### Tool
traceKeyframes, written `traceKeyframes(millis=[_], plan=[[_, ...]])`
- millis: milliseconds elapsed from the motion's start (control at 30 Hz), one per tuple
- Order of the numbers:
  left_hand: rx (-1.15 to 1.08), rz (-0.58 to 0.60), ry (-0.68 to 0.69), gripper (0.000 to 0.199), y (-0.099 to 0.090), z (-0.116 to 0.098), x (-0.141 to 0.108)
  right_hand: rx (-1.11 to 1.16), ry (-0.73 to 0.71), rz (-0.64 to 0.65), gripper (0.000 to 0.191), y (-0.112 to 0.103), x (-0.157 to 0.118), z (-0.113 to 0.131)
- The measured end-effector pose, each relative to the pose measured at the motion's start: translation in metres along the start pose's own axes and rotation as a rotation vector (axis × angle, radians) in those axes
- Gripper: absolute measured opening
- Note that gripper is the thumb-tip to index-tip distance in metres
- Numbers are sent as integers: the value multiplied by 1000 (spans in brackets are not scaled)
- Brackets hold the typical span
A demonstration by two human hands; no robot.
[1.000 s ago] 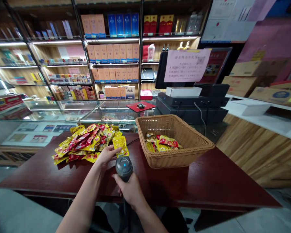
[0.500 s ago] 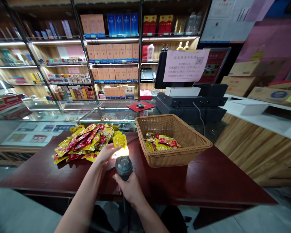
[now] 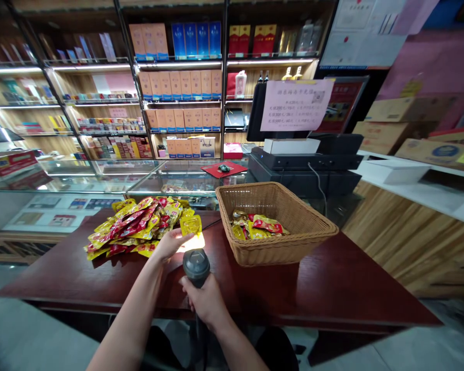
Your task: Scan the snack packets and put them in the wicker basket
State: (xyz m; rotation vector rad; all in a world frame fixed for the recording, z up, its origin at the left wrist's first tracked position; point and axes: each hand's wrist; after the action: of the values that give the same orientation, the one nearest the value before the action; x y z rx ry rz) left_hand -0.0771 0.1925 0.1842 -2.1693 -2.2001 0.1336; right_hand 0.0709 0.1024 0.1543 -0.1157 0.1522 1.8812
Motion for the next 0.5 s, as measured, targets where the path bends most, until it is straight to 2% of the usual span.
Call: traceKeyframes(millis=[200, 400, 500], plan=[[-52, 33, -14, 49, -2, -1, -1, -4, -25, 15, 31, 0, 3, -5], [-136, 57, -26, 49, -2, -1, -1, -18, -37, 26, 33, 3, -1, 1], [-207, 69, -52, 51, -4, 0, -1, -2, -49, -61, 33, 3, 5, 0]])
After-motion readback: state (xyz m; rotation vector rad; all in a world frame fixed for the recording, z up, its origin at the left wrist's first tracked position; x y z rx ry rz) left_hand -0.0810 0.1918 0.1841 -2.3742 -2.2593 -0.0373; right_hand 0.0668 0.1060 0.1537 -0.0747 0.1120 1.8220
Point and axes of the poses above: each hand's wrist, its own x-axis towards the middle knuckle, its own y-axis out of the palm, z = x × y, and after that the axes turned 4 degrees about z, right-handed
